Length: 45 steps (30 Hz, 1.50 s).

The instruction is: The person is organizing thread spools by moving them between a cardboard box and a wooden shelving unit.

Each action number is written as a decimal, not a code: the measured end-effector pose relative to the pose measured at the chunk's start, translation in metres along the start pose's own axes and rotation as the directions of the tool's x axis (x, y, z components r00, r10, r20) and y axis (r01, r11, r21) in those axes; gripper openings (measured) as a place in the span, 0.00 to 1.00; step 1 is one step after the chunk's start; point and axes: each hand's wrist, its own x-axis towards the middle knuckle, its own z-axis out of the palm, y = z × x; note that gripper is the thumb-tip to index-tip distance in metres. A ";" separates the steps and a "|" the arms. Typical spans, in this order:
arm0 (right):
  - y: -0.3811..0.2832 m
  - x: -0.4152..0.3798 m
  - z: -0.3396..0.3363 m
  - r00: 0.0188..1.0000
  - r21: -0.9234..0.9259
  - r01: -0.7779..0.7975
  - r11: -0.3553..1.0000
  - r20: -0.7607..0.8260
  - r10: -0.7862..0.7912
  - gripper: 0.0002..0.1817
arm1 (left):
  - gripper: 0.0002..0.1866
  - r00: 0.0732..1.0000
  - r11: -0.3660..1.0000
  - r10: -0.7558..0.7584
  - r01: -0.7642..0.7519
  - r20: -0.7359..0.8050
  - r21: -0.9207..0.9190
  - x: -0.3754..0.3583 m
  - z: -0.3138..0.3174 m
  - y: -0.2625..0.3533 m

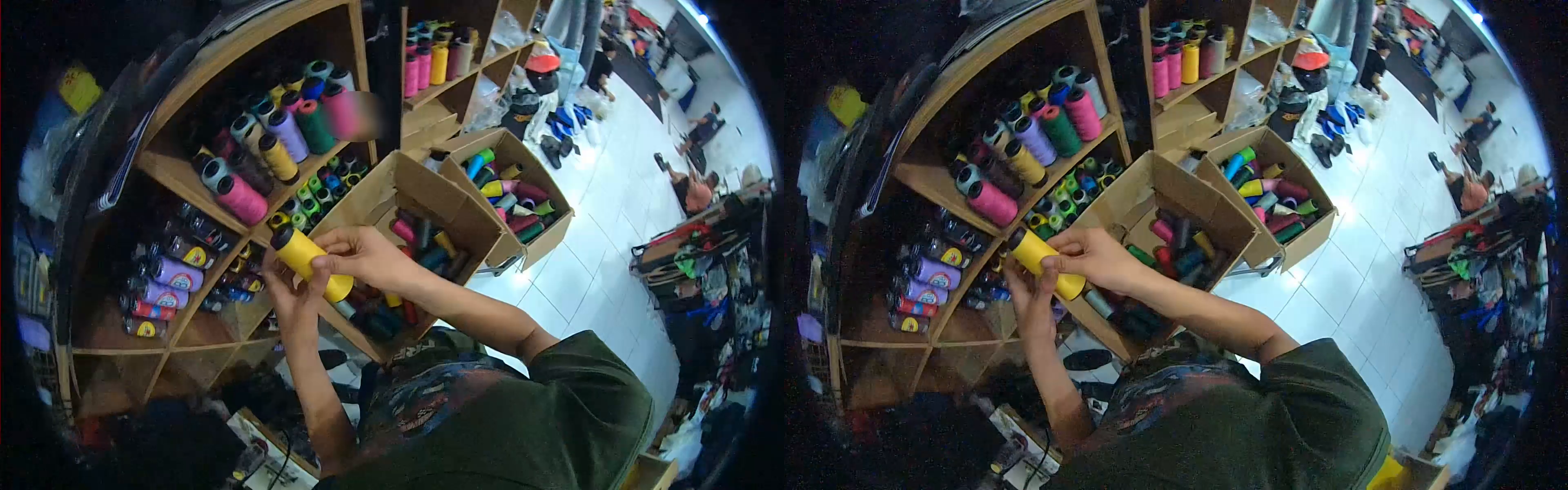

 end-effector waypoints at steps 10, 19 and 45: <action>0.002 -0.001 -0.021 0.991 0.008 -0.093 0.996 -0.097 0.094 0.11 | 0.30 0.992 0.980 -0.119 0.125 0.048 -0.155 -0.001 -0.010 -0.020; 0.110 0.033 -0.205 0.801 -0.253 -0.353 0.901 -0.580 0.151 0.13 | 0.24 0.934 0.794 -0.357 0.294 -0.017 -0.532 -0.033 -0.034 -0.071; 0.257 0.021 -0.250 0.777 -0.086 -0.627 0.774 -0.137 0.614 0.23 | 0.29 0.858 0.943 -0.206 0.045 -0.472 -0.329 -0.062 -0.072 -0.064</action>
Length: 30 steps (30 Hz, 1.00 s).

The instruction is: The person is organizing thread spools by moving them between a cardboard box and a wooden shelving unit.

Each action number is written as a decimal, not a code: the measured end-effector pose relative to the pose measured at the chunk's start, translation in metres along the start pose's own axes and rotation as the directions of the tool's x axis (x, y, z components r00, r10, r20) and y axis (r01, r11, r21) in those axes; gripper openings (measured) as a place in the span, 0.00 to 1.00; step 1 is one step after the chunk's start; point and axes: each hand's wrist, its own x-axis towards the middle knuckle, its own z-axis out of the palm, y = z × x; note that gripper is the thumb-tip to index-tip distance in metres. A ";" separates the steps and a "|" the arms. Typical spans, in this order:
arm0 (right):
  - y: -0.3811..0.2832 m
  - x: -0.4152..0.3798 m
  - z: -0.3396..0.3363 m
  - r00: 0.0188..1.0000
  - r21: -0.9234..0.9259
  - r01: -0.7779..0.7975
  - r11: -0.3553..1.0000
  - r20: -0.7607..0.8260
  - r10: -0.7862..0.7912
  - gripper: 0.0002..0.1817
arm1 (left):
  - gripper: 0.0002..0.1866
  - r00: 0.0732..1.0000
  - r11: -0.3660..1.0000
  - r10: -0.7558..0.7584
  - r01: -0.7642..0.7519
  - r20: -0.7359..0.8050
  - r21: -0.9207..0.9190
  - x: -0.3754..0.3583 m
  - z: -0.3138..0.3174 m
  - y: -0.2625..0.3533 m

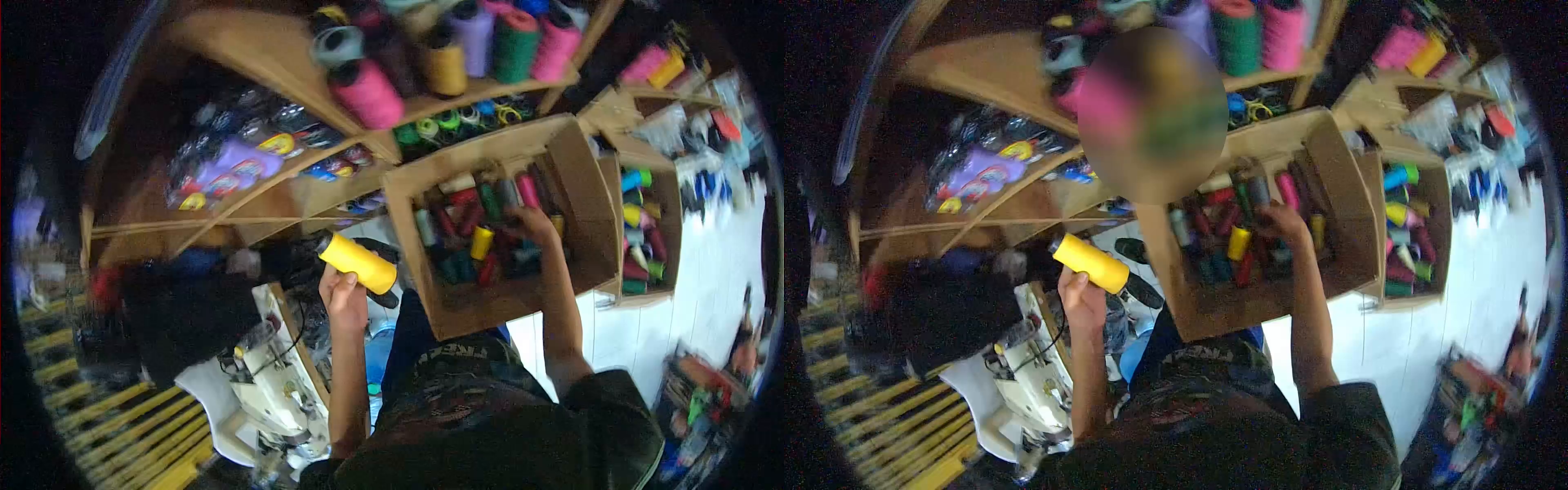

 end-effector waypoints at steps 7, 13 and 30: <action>-0.140 -0.105 0.169 0.780 -0.207 0.223 0.952 0.625 -0.047 0.37 | 0.24 0.818 0.841 0.541 -0.526 -0.196 0.127 -0.002 -0.080 0.096; -0.169 -0.125 0.321 0.709 0.126 0.359 0.925 0.608 -0.358 0.34 | 0.21 0.635 0.689 0.688 -0.422 -0.351 0.589 0.034 -0.148 0.187; -0.179 -0.123 0.516 0.715 -0.149 0.602 0.784 0.538 -0.446 0.32 | 0.24 0.561 0.229 0.821 -0.157 -0.104 0.961 0.383 -0.364 0.331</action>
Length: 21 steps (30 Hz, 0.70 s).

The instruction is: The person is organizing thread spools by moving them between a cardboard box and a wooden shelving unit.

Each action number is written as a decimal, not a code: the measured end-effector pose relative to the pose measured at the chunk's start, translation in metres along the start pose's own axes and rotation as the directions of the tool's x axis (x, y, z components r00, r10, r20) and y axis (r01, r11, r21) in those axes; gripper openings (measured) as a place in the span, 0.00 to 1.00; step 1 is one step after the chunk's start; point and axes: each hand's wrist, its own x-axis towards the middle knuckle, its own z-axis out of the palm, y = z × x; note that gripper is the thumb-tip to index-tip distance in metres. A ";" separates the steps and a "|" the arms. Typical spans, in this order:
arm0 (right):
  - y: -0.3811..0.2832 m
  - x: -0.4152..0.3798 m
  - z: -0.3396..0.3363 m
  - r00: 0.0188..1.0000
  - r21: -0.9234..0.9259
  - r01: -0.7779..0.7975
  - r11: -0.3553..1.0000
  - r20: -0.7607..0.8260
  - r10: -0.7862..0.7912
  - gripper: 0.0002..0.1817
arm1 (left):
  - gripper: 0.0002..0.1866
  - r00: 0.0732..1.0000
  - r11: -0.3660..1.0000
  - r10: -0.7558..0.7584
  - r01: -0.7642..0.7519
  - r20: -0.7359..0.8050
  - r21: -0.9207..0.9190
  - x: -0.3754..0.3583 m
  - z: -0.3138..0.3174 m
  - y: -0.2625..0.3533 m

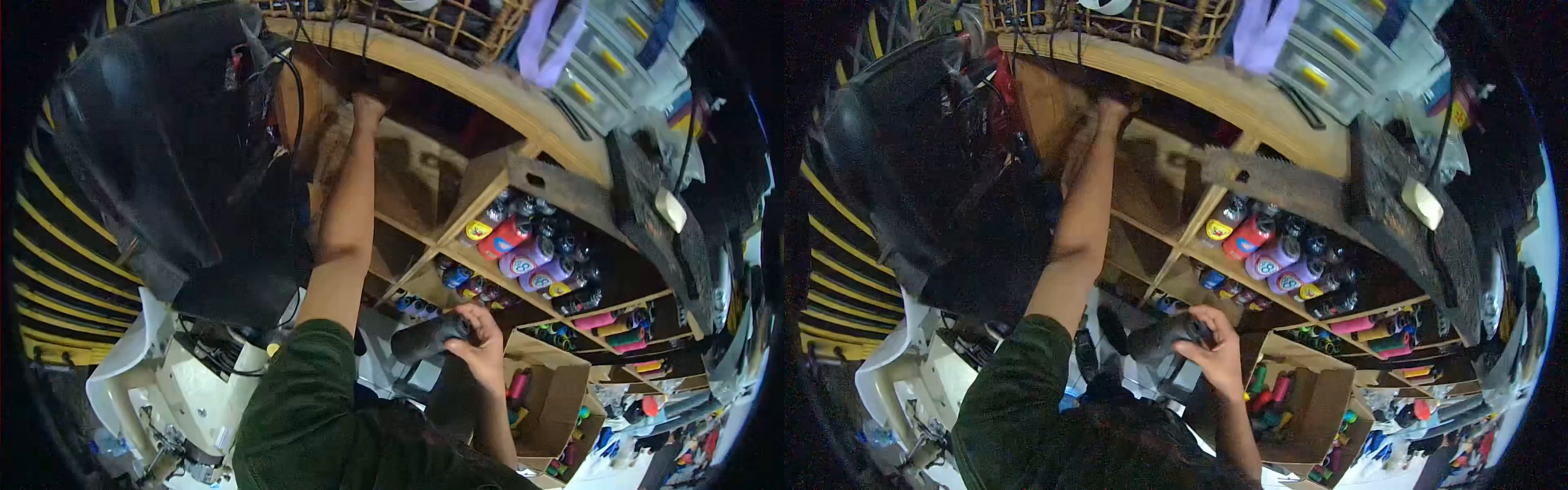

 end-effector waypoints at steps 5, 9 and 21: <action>0.003 0.019 0.016 0.999 -0.079 0.035 0.996 -0.003 -0.036 0.31 | 0.22 0.999 0.996 0.034 -0.034 -0.007 -0.077 0.021 0.020 0.000; -0.003 0.028 0.027 0.998 -0.168 0.061 0.984 0.018 -0.059 0.32 | 0.21 0.999 0.993 0.042 -0.043 -0.006 -0.108 0.025 0.034 -0.008; -0.010 0.059 0.041 0.988 -0.236 0.109 0.966 -0.085 -0.132 0.29 | 0.19 1.000 0.974 -0.016 0.017 0.010 -0.228 0.012 0.031 -0.027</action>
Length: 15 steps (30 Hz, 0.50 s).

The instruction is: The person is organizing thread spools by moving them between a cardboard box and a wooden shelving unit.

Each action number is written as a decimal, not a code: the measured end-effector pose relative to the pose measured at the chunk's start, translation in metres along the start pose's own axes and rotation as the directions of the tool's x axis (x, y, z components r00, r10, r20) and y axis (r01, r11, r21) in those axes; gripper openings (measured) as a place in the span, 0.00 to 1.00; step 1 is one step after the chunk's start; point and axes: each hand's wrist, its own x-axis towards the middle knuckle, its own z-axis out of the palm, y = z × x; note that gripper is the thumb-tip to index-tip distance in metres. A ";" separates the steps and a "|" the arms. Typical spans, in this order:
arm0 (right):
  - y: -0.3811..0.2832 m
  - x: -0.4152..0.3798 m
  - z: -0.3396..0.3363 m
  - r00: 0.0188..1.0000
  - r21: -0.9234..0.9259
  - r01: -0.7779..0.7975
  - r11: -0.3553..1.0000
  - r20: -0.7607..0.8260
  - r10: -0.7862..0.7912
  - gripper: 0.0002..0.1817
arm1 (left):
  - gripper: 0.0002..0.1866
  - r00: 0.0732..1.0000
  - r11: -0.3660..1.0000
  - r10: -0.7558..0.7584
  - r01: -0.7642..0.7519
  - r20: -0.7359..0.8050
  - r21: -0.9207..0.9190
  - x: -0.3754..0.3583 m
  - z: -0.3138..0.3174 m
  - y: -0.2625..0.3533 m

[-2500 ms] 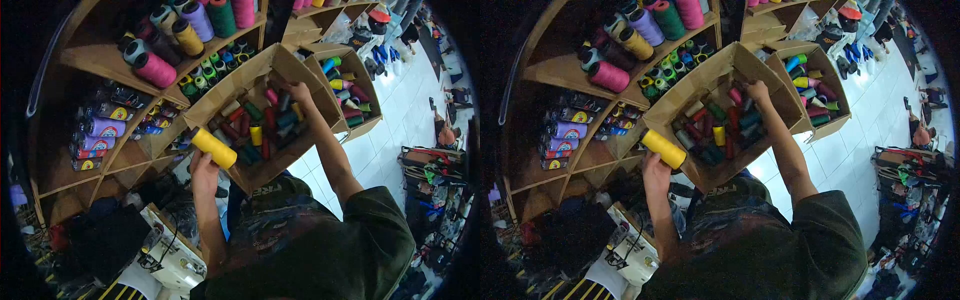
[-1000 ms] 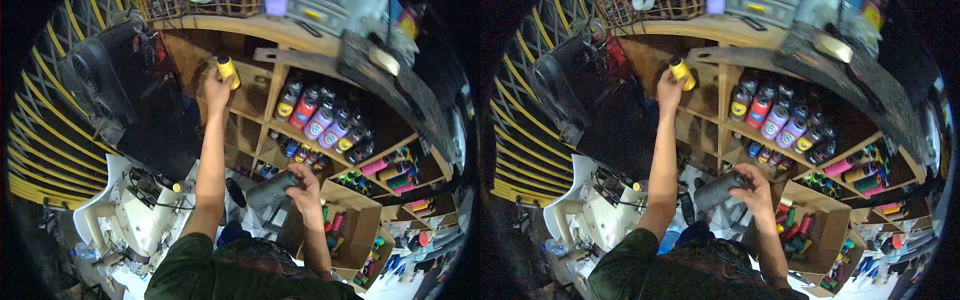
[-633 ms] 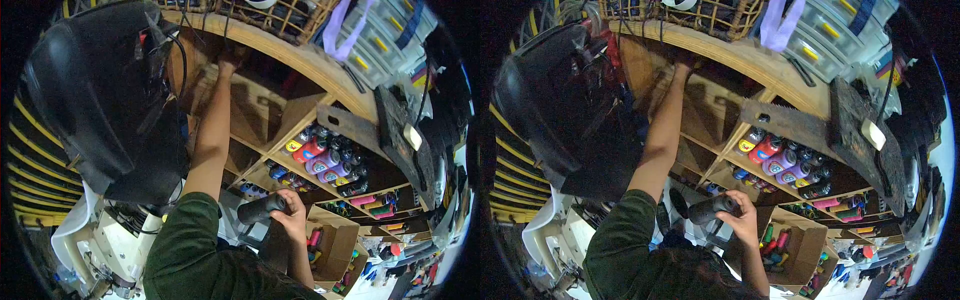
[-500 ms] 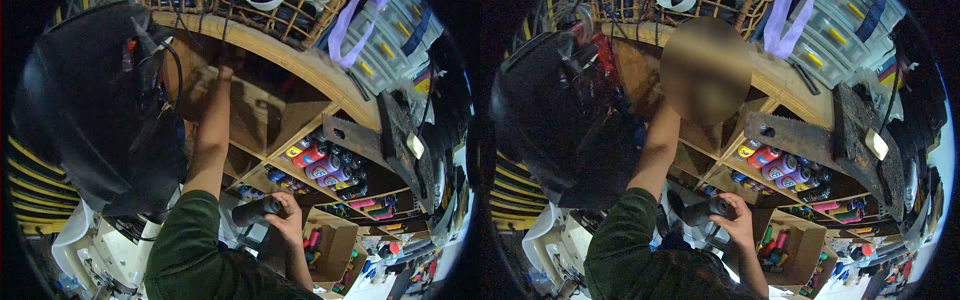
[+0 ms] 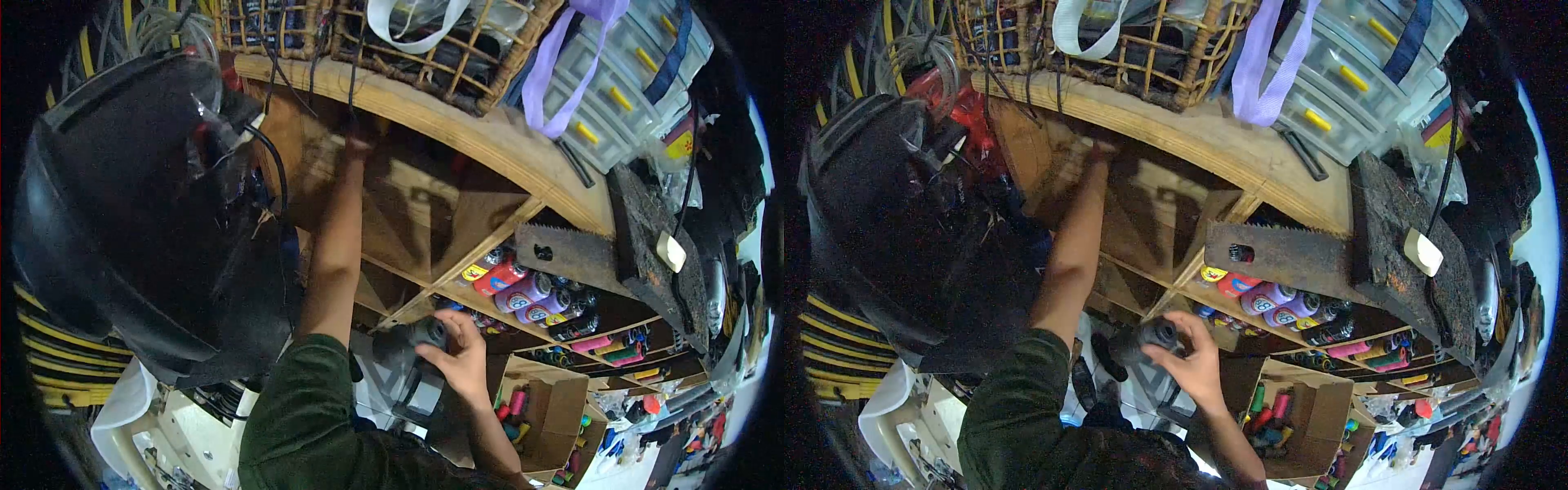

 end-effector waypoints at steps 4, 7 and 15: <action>-0.022 0.030 0.022 0.992 -0.180 0.107 0.978 -0.044 -0.117 0.29 | 0.19 0.989 0.983 -0.142 0.135 -0.048 -0.120 -0.037 -0.023 0.010; -0.033 0.068 0.045 0.861 -0.363 0.438 0.822 -0.093 -0.500 0.28 | 0.19 0.937 0.838 -0.342 0.272 -0.069 -0.472 -0.087 -0.043 0.032; -0.058 0.213 0.094 0.894 -0.498 0.286 0.818 -0.169 -0.416 0.23 | 0.20 0.848 0.282 -0.525 0.259 0.078 -0.924 -0.154 -0.045 0.054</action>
